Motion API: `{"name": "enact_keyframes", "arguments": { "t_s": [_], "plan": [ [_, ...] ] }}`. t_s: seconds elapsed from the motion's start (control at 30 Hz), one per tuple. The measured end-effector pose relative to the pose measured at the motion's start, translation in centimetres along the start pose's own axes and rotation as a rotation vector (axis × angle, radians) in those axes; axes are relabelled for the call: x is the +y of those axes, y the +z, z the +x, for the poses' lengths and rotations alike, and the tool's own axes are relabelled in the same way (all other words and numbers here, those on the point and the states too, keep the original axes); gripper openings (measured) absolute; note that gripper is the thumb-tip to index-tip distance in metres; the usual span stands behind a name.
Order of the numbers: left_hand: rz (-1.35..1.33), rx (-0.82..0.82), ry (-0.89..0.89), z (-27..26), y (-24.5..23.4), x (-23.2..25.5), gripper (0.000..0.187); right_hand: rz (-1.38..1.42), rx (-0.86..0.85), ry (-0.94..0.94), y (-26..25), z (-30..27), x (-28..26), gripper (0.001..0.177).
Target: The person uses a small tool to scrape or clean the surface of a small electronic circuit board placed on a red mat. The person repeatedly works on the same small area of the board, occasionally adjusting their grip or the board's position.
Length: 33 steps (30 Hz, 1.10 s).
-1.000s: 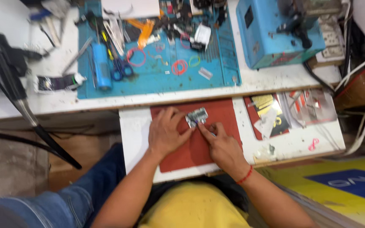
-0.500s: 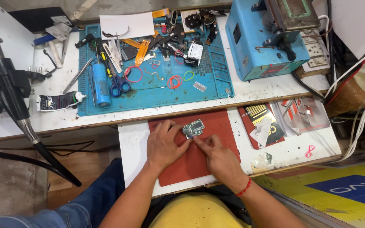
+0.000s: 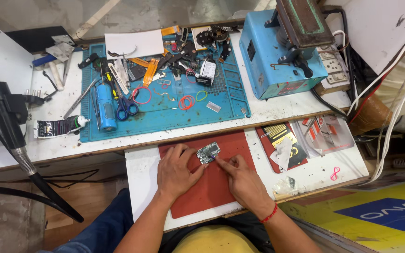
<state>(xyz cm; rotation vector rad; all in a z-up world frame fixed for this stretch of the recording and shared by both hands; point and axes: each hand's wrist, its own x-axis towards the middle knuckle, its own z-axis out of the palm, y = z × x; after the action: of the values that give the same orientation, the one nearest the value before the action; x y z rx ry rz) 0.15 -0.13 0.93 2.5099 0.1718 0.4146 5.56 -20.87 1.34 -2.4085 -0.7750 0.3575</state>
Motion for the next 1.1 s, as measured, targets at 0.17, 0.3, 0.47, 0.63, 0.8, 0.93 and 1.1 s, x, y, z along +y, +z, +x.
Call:
{"name": "enact_keyframes", "arguments": {
  "t_s": [0.17, 0.3, 0.47, 0.63, 0.8, 0.93, 1.1],
  "plan": [
    [0.001, 0.008, 0.014, 0.5, 0.0, -0.3, 0.041, 0.28, 0.026, -0.121, -0.6, 0.2, -0.7, 0.052],
    [-0.001, 0.009, 0.004, 0.3, 0.0, -0.2, 0.042, 0.631, -0.142, -0.588, -4.2, -2.2, -3.4, 0.062],
    [-0.029, 0.07, 0.053, 0.2, 0.1, -0.5, 0.044, 0.339, -0.078, -0.505, -5.8, -0.4, -5.8, 0.057],
    [0.011, 0.045, 0.021, 0.0, 0.2, -0.5, 0.039, -0.205, -0.167, 0.002, -3.3, 1.3, -3.7, 0.059],
    [0.011, 0.031, 0.007, 0.4, 0.2, -0.1, 0.04, -0.117, -0.068, 0.003, -0.3, 0.6, -1.4, 0.055],
    [0.002, 0.025, -0.001, 0.4, 0.2, -0.2, 0.039, -0.044, -0.032, -0.011, 0.7, 0.3, -0.9, 0.055],
    [0.013, 0.026, -0.009, 0.5, 0.1, 0.0, 0.04, -0.016, -0.004, -0.05, 0.3, 1.0, -0.7, 0.052]
  ]
}}
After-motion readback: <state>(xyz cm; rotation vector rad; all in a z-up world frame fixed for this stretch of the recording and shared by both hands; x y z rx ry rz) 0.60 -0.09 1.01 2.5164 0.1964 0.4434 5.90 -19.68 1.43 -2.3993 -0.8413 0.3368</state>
